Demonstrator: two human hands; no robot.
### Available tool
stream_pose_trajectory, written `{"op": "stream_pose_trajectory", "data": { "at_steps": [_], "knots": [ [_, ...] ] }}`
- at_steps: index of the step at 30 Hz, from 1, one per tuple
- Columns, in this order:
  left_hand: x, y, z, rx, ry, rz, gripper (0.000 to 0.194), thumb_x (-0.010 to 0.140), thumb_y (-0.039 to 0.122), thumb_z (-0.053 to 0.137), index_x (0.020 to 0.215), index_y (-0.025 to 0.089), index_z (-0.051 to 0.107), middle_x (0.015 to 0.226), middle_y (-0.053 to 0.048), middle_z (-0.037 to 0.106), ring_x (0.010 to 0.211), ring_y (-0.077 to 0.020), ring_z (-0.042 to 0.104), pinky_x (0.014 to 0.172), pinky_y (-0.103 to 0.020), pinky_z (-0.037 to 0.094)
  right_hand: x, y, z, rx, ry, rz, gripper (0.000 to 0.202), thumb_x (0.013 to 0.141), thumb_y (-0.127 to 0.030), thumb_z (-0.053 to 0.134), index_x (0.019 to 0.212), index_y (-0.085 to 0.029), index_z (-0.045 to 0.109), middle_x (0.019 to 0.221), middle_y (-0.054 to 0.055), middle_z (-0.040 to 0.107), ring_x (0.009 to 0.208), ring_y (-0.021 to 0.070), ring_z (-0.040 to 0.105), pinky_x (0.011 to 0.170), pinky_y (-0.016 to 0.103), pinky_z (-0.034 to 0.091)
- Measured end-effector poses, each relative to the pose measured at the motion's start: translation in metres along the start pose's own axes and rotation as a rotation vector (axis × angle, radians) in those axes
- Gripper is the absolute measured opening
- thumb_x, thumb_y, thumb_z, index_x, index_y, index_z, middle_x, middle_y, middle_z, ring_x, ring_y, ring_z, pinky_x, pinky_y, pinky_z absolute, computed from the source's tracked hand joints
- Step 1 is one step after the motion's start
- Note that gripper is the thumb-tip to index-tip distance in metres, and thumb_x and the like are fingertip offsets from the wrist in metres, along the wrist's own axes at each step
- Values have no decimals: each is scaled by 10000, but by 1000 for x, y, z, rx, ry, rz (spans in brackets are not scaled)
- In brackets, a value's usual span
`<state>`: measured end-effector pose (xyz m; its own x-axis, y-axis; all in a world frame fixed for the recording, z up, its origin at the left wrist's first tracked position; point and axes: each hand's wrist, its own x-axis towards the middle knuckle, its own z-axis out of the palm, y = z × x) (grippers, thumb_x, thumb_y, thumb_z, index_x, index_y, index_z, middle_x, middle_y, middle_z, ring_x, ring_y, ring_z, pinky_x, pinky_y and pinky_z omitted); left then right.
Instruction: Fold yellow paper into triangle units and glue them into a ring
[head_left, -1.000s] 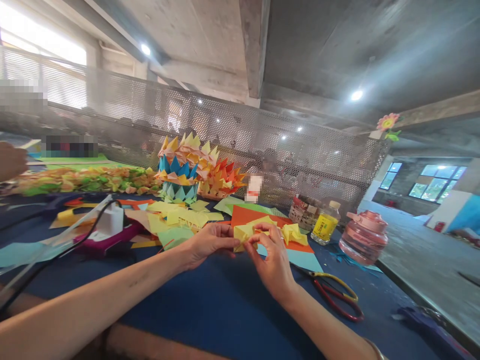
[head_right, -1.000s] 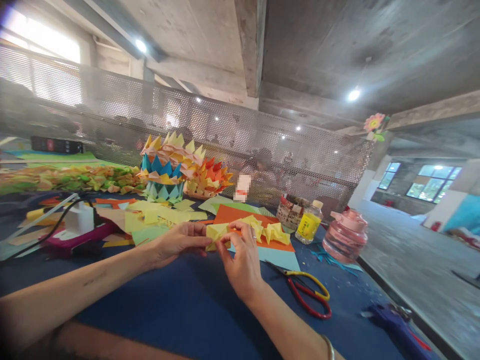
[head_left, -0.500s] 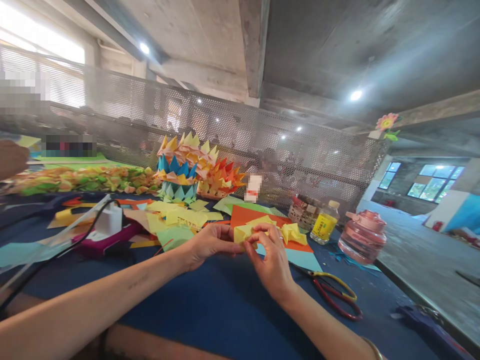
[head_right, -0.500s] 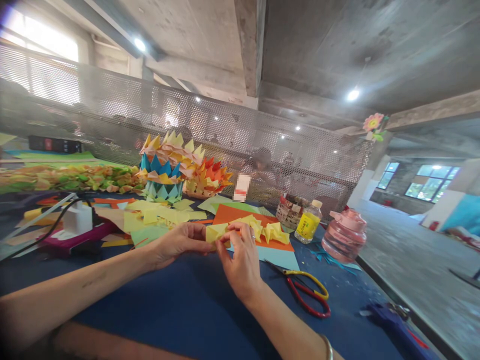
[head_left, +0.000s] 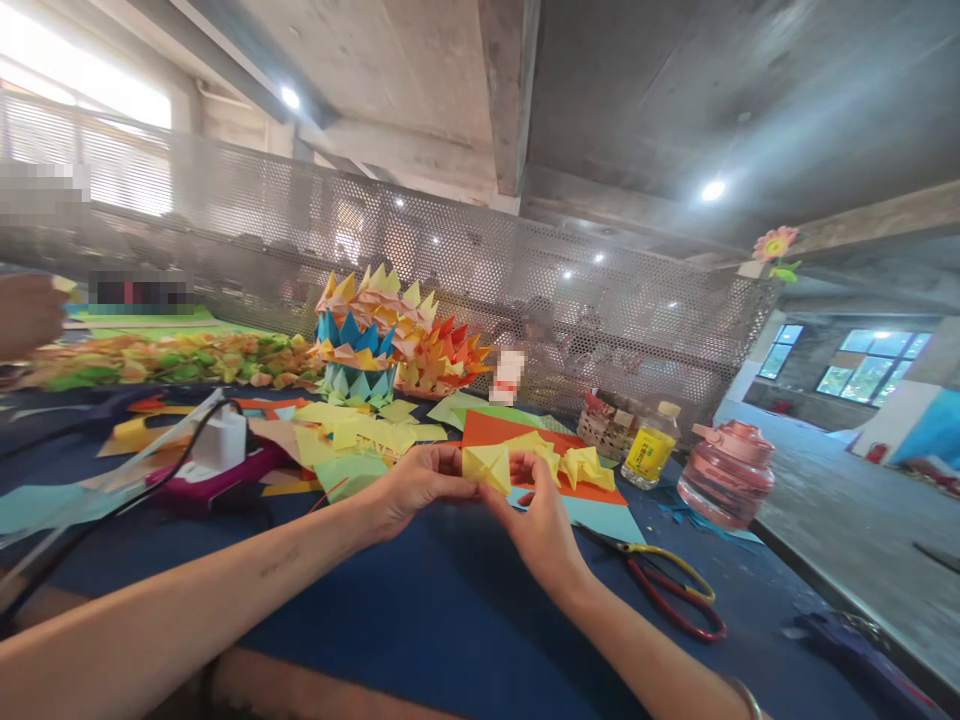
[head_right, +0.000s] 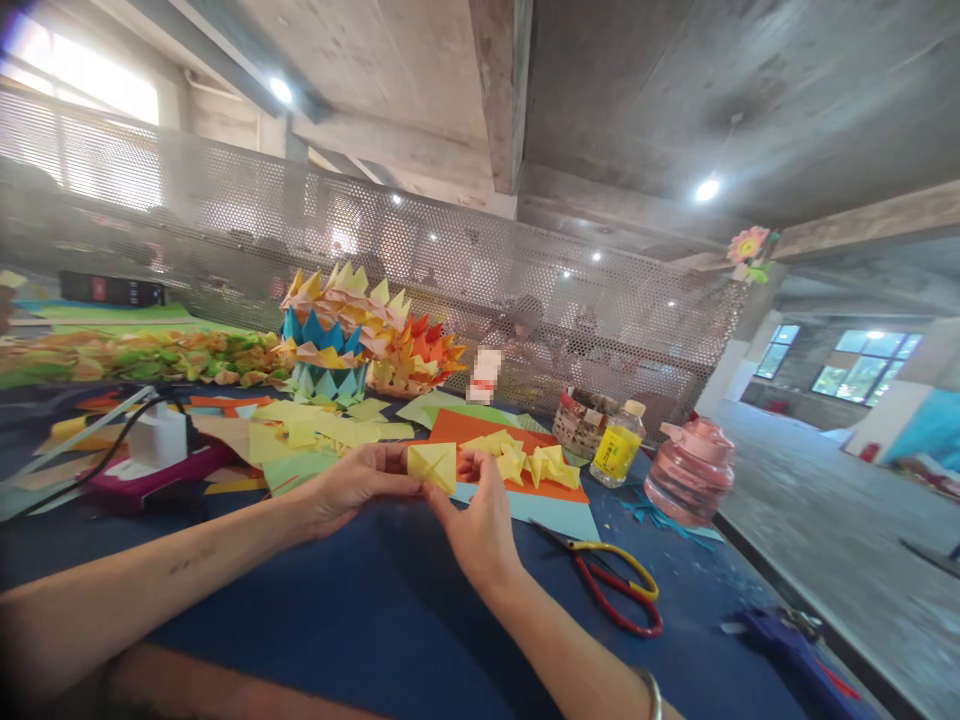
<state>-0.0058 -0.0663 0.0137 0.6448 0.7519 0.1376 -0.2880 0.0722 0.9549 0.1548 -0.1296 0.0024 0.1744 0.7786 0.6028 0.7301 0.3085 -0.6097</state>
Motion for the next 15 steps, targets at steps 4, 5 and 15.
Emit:
{"op": "stream_pose_trajectory", "data": {
  "at_steps": [4,5,15],
  "knots": [
    [1,0,0,12,10,-5,310,488,185,834,754,105,698,740,-46,721,668,-135,638,683,-228,486,2,-1,-1,80,-216,151,346,783,-483,547,727,-144,588,773,39,622,623,143,521,570,270,399],
    [1,0,0,12,9,-10,318,485,184,834,761,104,698,755,-51,722,682,-142,642,696,-237,488,2,-2,-1,89,-223,167,354,779,-485,546,692,-144,580,751,32,616,586,126,491,547,262,381],
    [2,-4,-4,44,-17,-35,338,516,203,822,814,111,693,797,-55,718,713,-146,630,712,-254,472,2,-5,-2,122,-206,110,300,777,-419,570,716,-133,637,729,18,605,652,135,493,585,249,359]
  ]
}}
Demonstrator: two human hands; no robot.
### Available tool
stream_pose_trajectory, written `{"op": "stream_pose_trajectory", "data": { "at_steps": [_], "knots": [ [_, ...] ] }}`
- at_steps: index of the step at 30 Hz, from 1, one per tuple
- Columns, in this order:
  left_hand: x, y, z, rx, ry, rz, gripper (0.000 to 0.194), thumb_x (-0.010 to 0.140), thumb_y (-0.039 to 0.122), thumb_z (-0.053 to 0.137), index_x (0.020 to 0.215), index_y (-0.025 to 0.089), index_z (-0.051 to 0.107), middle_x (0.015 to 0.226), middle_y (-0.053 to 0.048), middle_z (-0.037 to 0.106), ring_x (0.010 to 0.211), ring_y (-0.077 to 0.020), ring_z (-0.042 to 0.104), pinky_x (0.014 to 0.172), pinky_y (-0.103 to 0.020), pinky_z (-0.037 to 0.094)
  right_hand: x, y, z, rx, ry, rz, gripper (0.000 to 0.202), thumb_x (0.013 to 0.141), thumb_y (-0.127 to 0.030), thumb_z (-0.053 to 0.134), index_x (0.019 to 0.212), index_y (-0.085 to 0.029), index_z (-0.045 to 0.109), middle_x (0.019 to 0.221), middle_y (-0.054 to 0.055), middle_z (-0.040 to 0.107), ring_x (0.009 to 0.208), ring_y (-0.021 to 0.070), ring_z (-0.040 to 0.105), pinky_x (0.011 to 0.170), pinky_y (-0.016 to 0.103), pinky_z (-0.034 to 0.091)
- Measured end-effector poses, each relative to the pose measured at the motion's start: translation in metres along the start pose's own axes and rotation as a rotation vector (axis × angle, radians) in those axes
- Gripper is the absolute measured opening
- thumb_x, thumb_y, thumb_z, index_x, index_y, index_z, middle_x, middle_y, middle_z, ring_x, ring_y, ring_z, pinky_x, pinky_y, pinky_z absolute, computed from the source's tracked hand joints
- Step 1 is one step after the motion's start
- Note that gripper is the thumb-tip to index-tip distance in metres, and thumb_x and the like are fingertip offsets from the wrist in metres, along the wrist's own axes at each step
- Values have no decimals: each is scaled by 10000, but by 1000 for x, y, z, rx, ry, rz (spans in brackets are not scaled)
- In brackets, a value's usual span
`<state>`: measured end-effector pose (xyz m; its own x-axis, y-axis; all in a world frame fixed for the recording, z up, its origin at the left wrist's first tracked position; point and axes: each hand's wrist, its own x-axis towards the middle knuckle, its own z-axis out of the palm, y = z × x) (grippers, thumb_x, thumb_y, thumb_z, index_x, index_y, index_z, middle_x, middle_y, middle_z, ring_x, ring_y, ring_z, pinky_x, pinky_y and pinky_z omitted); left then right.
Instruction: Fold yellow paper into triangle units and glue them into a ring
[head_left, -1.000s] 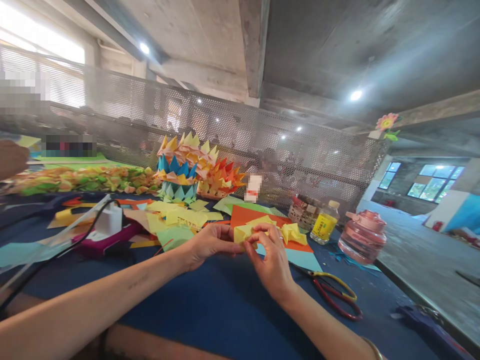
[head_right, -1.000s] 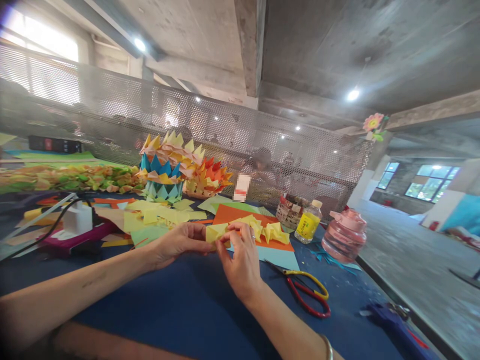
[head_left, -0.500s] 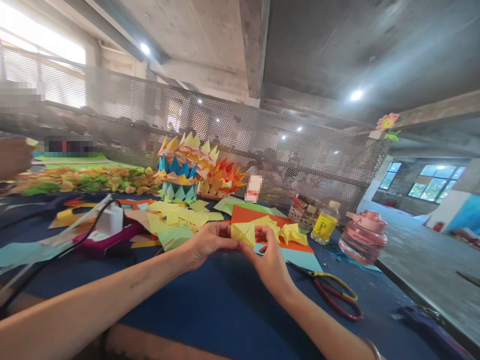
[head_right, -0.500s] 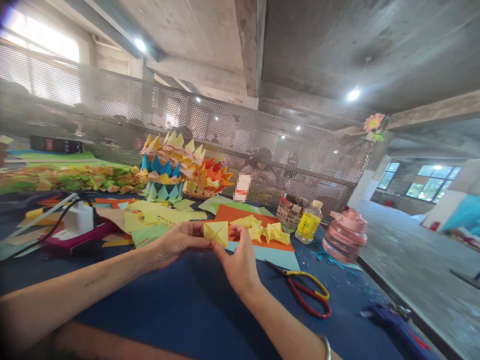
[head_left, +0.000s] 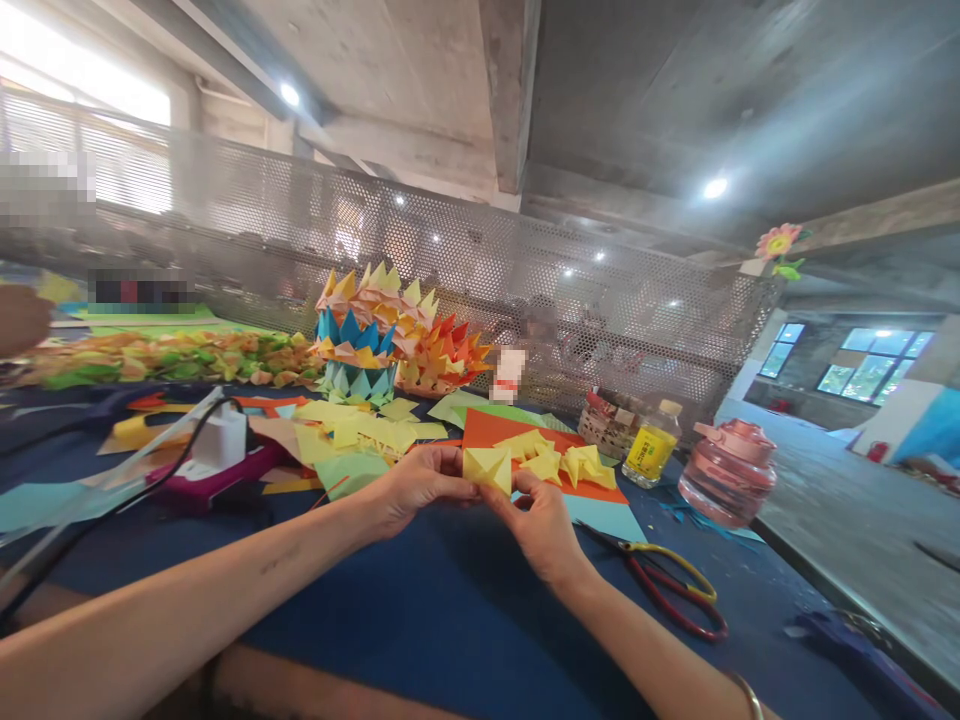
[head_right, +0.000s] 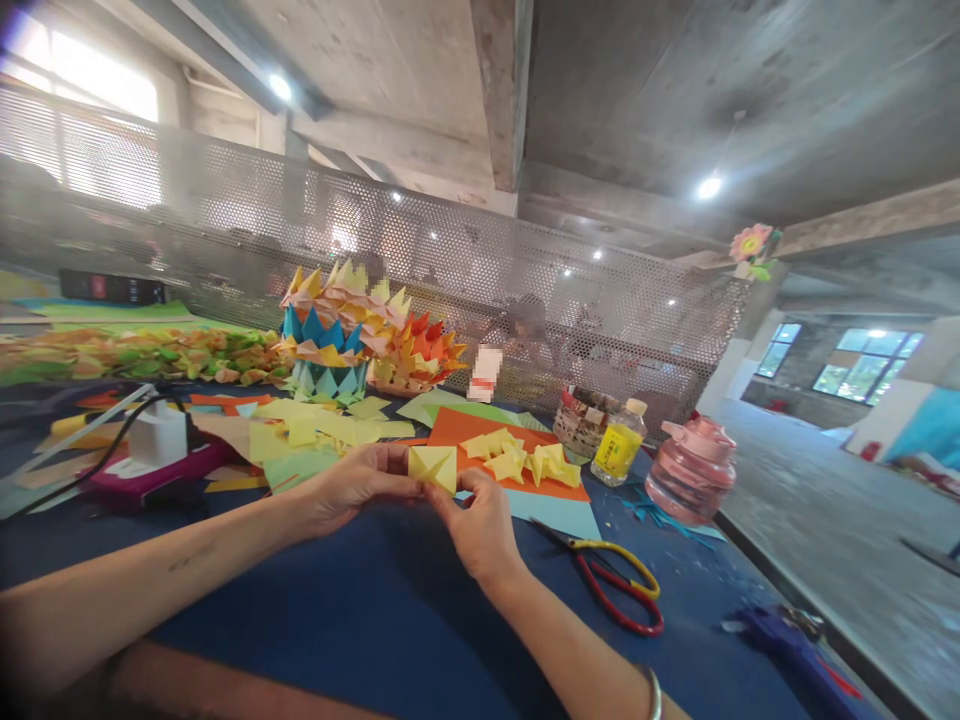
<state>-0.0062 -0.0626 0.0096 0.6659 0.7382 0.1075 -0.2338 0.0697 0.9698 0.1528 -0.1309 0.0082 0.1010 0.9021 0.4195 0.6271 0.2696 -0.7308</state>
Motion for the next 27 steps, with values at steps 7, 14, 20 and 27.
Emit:
{"op": "stream_pose_trajectory", "data": {
  "at_steps": [7,14,20,27],
  "knots": [
    [0,1,2,-17,-65,-23,461,554,214,809,994,148,691,955,-62,707,775,-133,616,707,-223,441,0,0,-1,-27,40,-84,264,776,-388,581,703,-144,647,699,12,577,689,153,516,630,259,380],
    [-1,2,1,134,-28,-106,310,586,368,792,734,116,690,648,-13,631,598,-100,532,568,-209,376,2,3,0,-77,90,-112,244,760,-365,612,649,-147,622,683,12,566,686,152,499,609,251,373],
    [-1,2,2,234,-16,-21,352,564,414,793,681,107,667,596,-12,612,565,-102,511,541,-215,351,1,6,1,-40,23,-54,282,794,-404,576,780,-137,665,737,26,625,690,157,529,595,248,375],
    [4,-4,-2,306,-23,13,404,562,476,775,668,110,644,584,-17,608,543,-103,519,517,-213,365,2,3,0,-31,2,-65,282,795,-392,580,813,-134,691,779,48,668,718,169,562,617,256,394]
  ]
}}
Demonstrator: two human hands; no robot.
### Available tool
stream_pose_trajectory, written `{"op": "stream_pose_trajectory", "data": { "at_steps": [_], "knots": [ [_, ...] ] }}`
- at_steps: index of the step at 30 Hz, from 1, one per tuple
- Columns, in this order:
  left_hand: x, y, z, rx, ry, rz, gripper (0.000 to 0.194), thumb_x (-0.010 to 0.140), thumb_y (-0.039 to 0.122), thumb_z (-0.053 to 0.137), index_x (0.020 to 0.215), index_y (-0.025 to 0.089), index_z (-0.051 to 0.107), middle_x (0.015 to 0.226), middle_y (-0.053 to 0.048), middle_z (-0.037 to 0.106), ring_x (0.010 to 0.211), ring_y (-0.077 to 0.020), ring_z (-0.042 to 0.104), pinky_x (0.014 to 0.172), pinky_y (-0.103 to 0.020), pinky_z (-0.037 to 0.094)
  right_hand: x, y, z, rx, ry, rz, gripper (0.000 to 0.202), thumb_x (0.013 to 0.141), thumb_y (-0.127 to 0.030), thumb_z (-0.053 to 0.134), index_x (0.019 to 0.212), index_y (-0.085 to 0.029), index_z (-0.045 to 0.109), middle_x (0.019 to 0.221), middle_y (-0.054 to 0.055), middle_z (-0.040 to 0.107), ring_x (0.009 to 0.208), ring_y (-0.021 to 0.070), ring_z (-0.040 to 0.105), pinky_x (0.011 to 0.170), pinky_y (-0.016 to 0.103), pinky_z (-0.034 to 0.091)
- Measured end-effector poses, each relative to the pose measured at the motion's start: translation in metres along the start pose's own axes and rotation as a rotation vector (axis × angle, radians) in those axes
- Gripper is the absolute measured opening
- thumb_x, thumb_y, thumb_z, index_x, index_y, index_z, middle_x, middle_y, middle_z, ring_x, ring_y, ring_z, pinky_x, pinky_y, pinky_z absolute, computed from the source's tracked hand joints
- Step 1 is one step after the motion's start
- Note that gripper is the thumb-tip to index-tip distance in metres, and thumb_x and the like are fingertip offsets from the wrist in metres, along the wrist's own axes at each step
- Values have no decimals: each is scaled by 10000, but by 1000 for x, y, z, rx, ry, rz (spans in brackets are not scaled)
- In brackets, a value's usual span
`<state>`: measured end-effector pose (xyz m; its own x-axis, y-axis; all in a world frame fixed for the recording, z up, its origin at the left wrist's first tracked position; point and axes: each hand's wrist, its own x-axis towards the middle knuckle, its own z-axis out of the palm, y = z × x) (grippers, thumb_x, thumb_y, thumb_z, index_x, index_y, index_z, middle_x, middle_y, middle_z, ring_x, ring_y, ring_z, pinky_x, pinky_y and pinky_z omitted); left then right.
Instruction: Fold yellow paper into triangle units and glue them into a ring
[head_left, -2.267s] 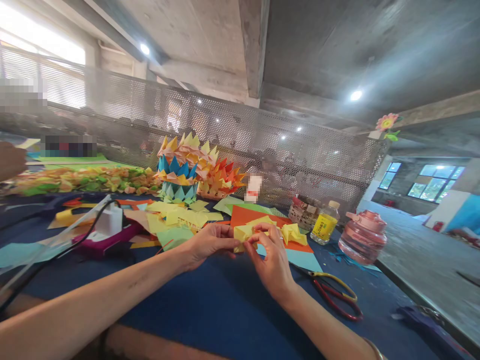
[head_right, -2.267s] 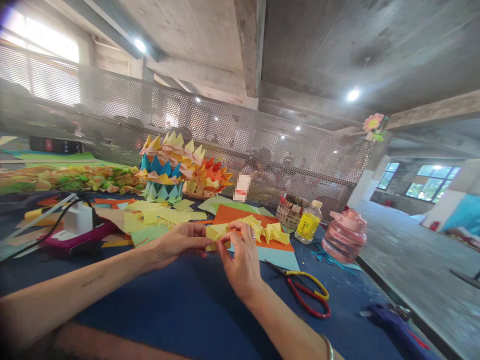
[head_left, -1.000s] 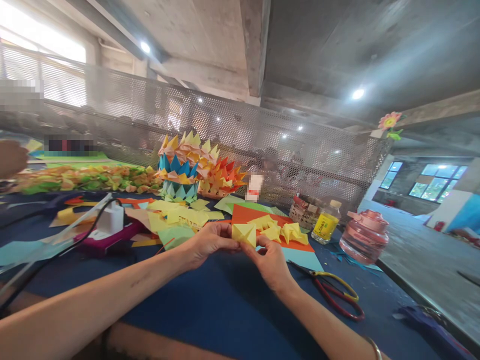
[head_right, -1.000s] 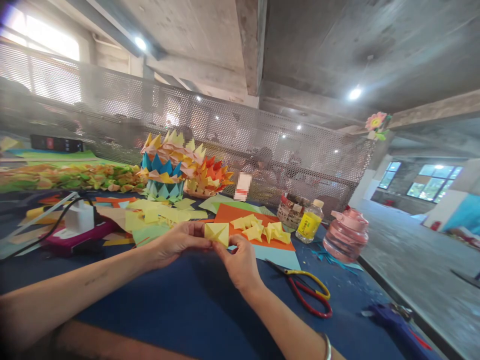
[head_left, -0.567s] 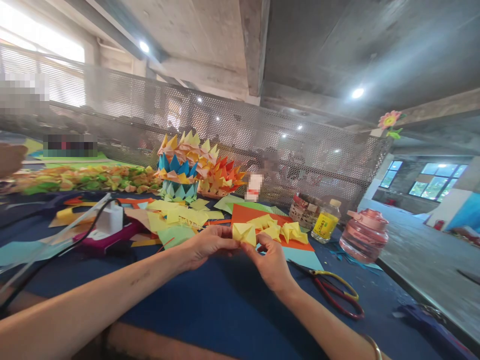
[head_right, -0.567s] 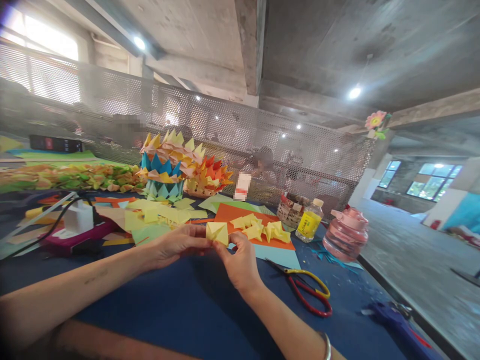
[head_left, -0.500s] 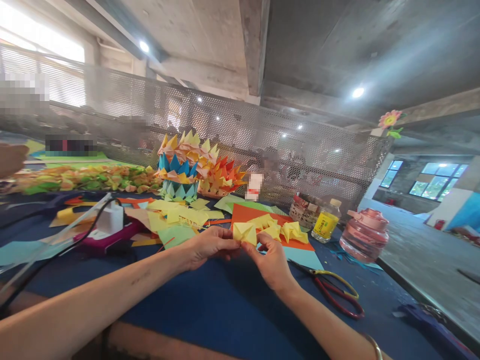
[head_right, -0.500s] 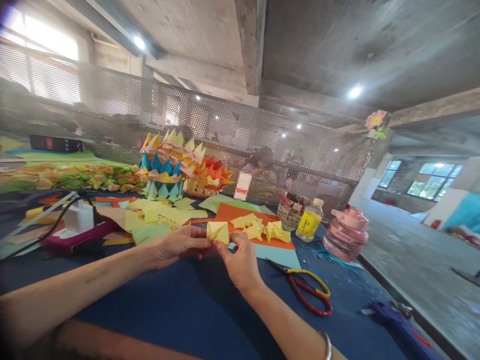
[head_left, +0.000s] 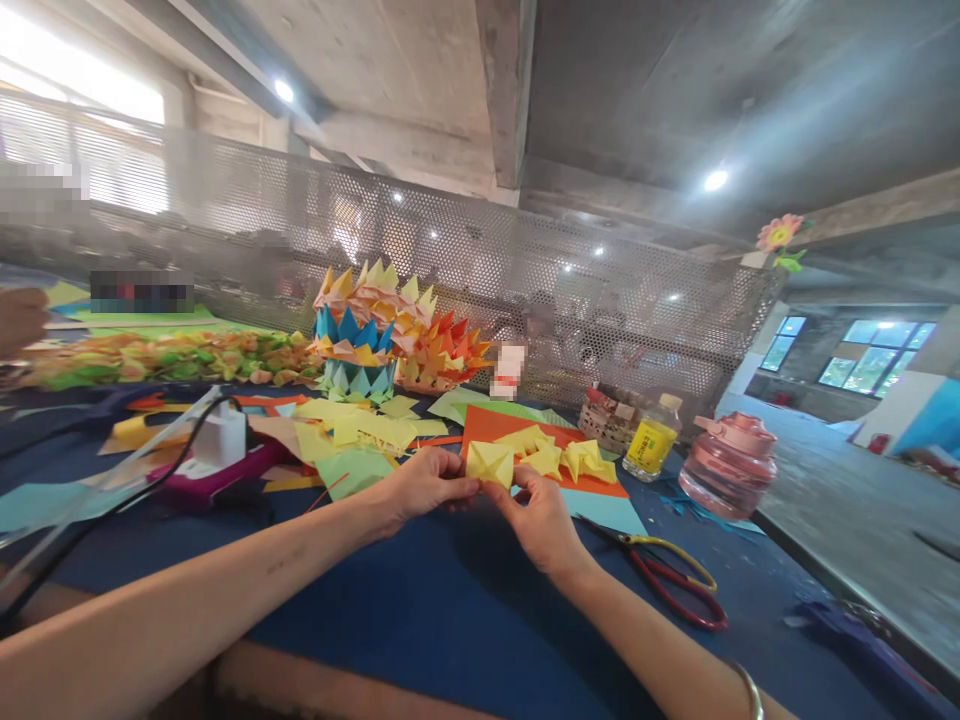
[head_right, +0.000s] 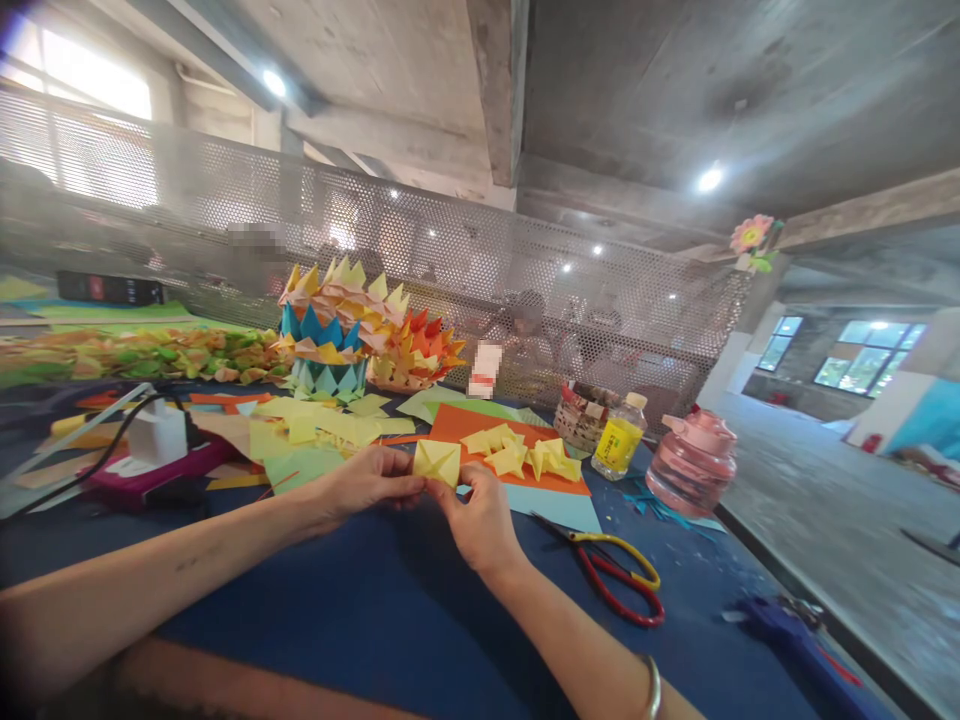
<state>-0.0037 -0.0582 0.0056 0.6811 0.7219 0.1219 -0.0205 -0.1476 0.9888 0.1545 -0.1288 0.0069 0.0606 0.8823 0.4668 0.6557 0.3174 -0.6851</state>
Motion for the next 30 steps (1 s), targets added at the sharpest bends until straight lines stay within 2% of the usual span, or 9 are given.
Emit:
{"op": "stream_pose_trajectory", "data": {
  "at_steps": [6,13,19,23,26,30],
  "knots": [
    [6,-8,-1,52,30,12,423,559,505,766,646,111,640,555,-26,604,498,-108,515,498,-224,385,1,-2,-1,42,-29,9,292,775,-395,581,830,-135,702,819,67,675,744,189,577,630,271,413],
    [8,-13,-6,86,82,-5,415,570,503,761,620,117,618,544,-23,609,475,-103,515,457,-205,360,1,5,-2,27,43,99,296,720,-438,629,613,-166,583,562,-18,542,518,107,432,479,227,327],
    [9,-14,-3,95,89,9,428,534,509,764,566,133,561,490,10,561,435,-87,460,449,-212,348,3,6,-2,16,-2,112,236,683,-367,624,585,-169,540,582,-12,538,553,114,434,531,240,350],
    [9,-15,-1,82,85,35,451,522,543,744,543,142,540,478,16,540,442,-89,451,459,-221,351,4,7,-3,47,-25,134,264,669,-384,619,558,-171,509,547,-27,503,536,108,419,534,244,344],
    [9,-15,-4,84,95,38,431,543,527,740,547,141,548,496,5,557,456,-98,470,468,-224,358,4,9,-4,85,-45,159,289,672,-423,623,584,-163,533,545,-28,505,514,103,402,507,242,328],
    [9,-16,-8,99,111,35,397,557,492,750,550,138,569,502,1,572,458,-107,487,462,-223,352,4,11,-4,109,-72,151,297,710,-425,593,735,-133,644,630,5,590,546,125,461,536,252,374]
  ]
}}
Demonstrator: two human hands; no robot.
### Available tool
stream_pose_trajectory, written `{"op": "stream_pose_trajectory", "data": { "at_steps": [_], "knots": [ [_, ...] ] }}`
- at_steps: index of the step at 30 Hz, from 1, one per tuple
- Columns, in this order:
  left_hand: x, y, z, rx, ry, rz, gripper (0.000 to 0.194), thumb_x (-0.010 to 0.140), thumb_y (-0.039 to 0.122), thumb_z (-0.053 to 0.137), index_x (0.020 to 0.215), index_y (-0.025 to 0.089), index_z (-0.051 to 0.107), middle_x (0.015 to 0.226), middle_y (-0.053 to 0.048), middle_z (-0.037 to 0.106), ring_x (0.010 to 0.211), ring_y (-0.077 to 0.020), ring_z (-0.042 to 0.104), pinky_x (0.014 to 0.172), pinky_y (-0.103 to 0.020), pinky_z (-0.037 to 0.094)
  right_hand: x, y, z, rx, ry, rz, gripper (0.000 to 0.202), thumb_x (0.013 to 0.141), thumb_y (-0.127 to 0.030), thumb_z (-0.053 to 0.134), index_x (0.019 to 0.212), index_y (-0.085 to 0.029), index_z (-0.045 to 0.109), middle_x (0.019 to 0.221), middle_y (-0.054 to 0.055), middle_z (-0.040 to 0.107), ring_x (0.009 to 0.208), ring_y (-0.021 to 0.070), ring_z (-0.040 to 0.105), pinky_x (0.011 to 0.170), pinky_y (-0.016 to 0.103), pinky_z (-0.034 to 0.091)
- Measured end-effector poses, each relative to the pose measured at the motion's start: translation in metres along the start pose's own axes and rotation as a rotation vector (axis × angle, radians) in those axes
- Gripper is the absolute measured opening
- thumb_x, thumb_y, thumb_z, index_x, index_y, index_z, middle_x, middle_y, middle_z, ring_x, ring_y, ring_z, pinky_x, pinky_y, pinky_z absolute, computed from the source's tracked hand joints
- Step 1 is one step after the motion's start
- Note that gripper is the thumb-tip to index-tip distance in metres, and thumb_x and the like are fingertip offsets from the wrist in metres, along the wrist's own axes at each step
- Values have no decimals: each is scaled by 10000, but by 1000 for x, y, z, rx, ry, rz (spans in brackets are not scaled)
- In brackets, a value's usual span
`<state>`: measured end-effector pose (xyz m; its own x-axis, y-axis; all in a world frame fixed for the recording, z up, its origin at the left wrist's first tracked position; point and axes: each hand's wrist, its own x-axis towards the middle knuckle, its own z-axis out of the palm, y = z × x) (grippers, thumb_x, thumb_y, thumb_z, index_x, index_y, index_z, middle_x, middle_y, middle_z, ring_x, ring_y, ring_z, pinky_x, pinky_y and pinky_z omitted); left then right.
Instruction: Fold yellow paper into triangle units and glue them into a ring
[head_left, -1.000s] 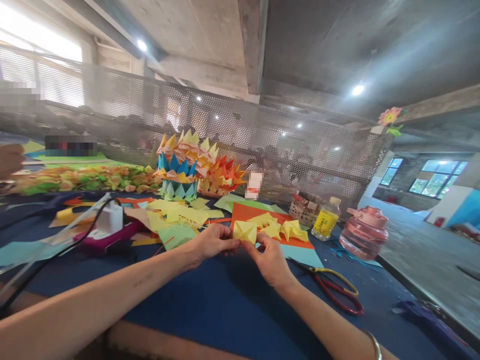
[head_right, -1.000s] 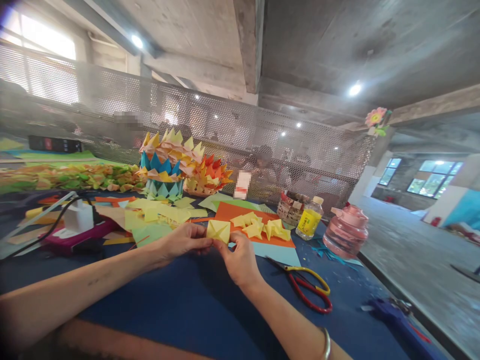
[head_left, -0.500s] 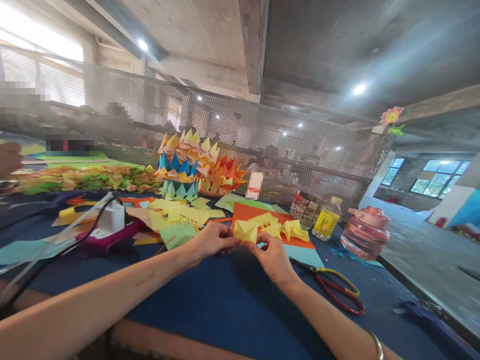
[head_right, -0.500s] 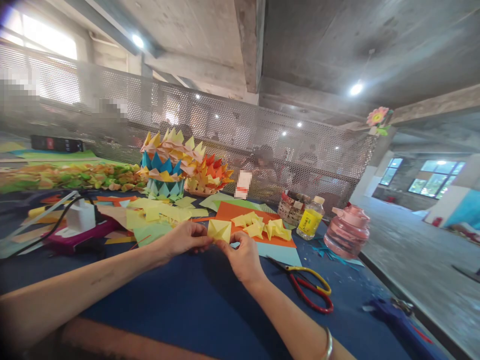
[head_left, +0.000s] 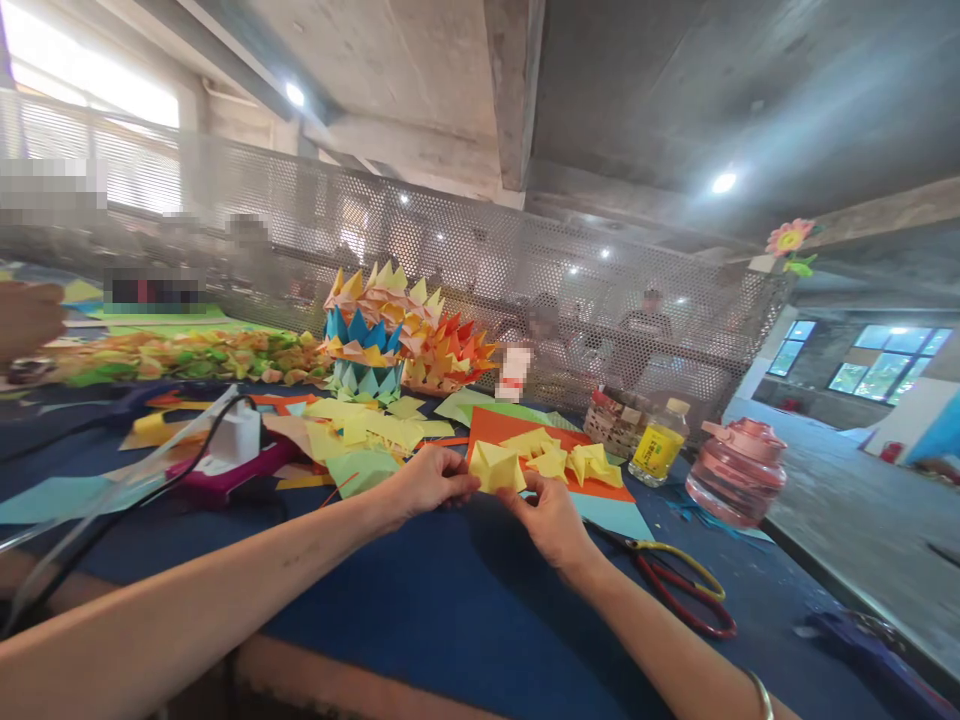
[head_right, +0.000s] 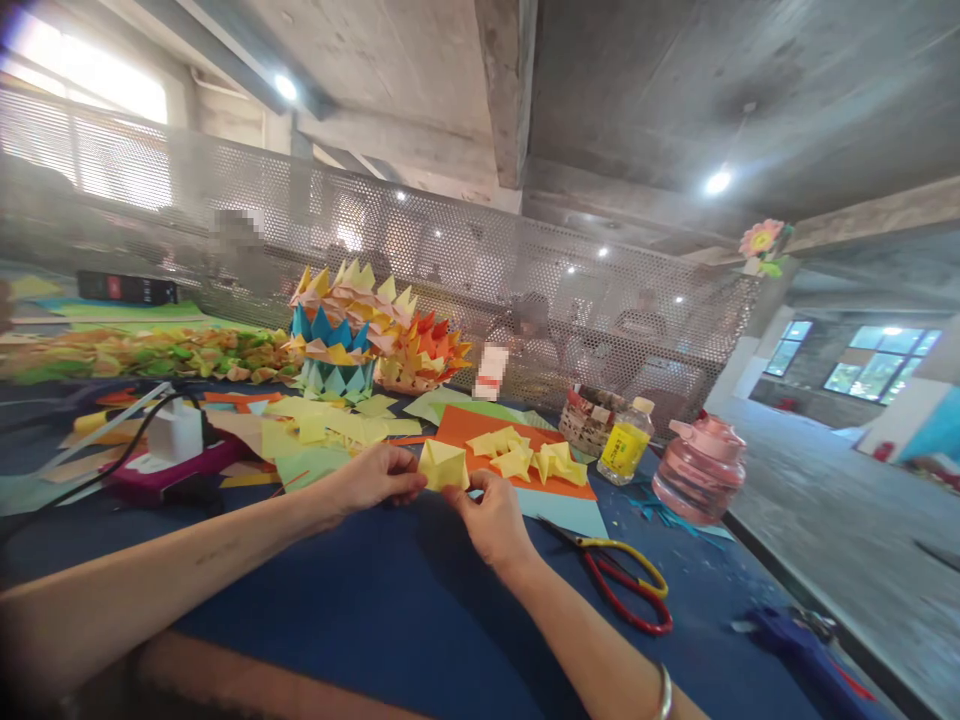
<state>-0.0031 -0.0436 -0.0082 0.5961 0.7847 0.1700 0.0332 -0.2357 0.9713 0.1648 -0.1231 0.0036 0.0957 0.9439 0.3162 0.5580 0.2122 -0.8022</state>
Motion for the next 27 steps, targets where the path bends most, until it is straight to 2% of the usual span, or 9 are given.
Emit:
{"op": "stream_pose_trajectory", "data": {
  "at_steps": [4,10,14,17,20,22,25,27],
  "knots": [
    [0,0,0,4,4,-1,378,567,475,754,560,138,583,503,-2,577,485,-123,517,477,-227,367,0,0,1,7,5,-13,296,703,-413,622,775,-131,672,646,26,629,561,143,494,542,259,403],
    [3,0,-3,-11,21,9,393,564,484,745,550,148,543,509,1,569,488,-118,507,490,-234,374,-2,-8,-3,-28,39,-30,313,716,-462,634,705,-149,639,726,24,624,600,134,499,578,252,399],
    [3,0,-5,-25,16,18,402,576,499,727,558,152,525,509,13,549,486,-106,478,503,-233,369,-1,-12,-5,68,66,-66,378,819,-529,495,738,-178,608,739,13,596,720,156,523,642,251,402],
    [1,0,-3,-28,-6,16,390,601,494,717,582,147,541,538,8,558,508,-108,488,508,-231,364,0,-11,-5,119,68,-75,397,816,-548,485,684,-184,571,684,-1,559,669,145,501,606,246,393],
    [-2,3,-2,-31,-43,8,376,591,475,732,594,141,561,555,4,569,533,-115,503,512,-227,364,0,-8,-3,134,1,-60,392,773,-551,553,655,-177,544,628,-18,504,583,122,444,552,239,376],
    [-4,7,-1,-38,-74,-2,364,584,461,745,650,132,604,603,-7,599,567,-122,521,517,-223,368,0,-6,-2,115,-13,-58,394,764,-554,563,654,-176,534,615,-24,477,564,115,418,541,236,366],
    [-8,15,-1,-126,-101,-17,390,610,444,748,841,140,665,767,-27,650,646,-120,539,542,-209,384,0,-5,-2,52,-2,-69,398,762,-558,553,640,-182,516,610,-26,454,563,115,403,535,236,345],
    [-10,20,-1,-200,-80,-14,381,619,439,755,848,144,678,778,-24,644,636,-104,516,551,-205,395,0,-6,-2,24,-3,-79,389,763,-545,553,632,-181,512,611,-27,449,565,115,400,532,238,334]
  ]
}}
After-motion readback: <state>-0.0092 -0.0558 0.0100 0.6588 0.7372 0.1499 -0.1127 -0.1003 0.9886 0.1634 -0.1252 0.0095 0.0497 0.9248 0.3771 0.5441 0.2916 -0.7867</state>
